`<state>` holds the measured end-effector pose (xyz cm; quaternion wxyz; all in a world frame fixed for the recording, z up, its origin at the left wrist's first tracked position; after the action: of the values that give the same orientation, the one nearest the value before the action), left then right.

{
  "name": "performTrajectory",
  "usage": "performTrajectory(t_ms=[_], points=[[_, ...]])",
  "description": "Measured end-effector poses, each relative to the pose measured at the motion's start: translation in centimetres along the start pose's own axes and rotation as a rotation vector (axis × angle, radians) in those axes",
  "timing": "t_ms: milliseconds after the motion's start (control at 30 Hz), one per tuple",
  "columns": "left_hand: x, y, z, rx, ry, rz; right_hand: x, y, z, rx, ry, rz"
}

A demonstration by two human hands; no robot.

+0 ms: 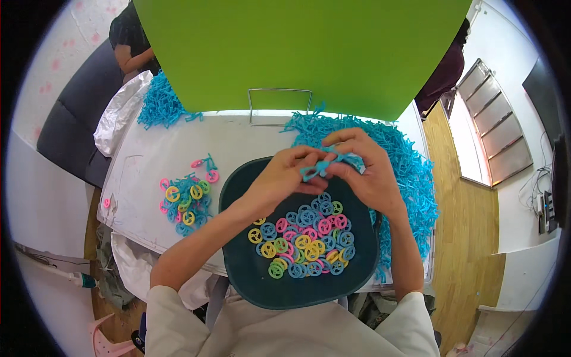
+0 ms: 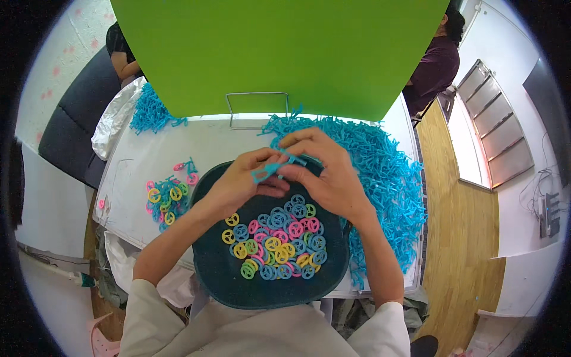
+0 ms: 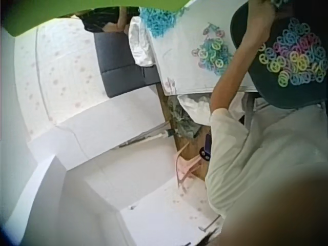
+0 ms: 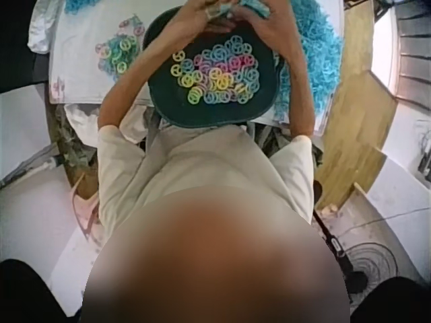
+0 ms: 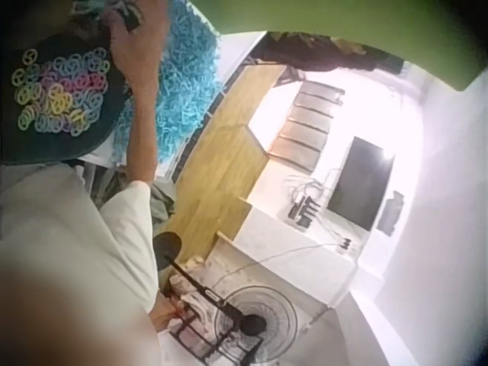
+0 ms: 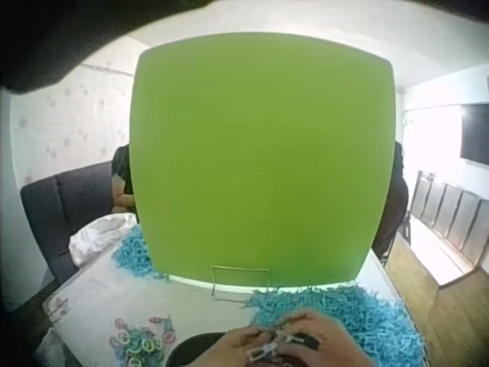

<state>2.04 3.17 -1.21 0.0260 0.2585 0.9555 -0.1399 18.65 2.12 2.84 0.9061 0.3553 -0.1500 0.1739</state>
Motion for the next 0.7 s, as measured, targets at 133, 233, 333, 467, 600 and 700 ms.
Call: performTrajectory(t_ms=[133, 233, 333, 467, 600, 700], points=[[-0.9, -1.0, 2.7, -0.413, 1.308, -0.048, -0.1, -0.3, -0.6, -0.384, 0.273, -0.139], [-1.4, -1.2, 4.4, -0.389, 1.349, 0.074, -0.7, -0.3, -0.8, -0.363, 0.254, -0.157], [-1.0, -1.0, 4.1, -0.324, 1.298, 0.117, -0.7, -0.3, -1.1, -0.299, 0.216, -0.156], [0.5, -1.2, 2.9, -0.491, 1.327, -0.081, -0.2, -0.1, -0.9, -0.282, 0.057, -0.165], [1.9, -1.8, -0.5, -0.343, 0.559, -0.402, -0.1, -0.1, -1.1, -0.26, -0.027, -0.193], [2.2, -1.4, -1.1, -0.33, 0.349, -0.273, -0.3, -0.1, -1.1, -0.279, -0.036, -0.174]])
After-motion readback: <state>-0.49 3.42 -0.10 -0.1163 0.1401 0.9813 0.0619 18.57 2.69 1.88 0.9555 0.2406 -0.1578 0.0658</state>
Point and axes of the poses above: each hand's wrist, its own y-axis towards the middle knuckle, its own x-axis out of the back of the hand, z = x × y, the point moved 3 cm from there along y, towards the middle knuckle, and after that the axes turned 13 degrees about y, right-handed, at the moved point
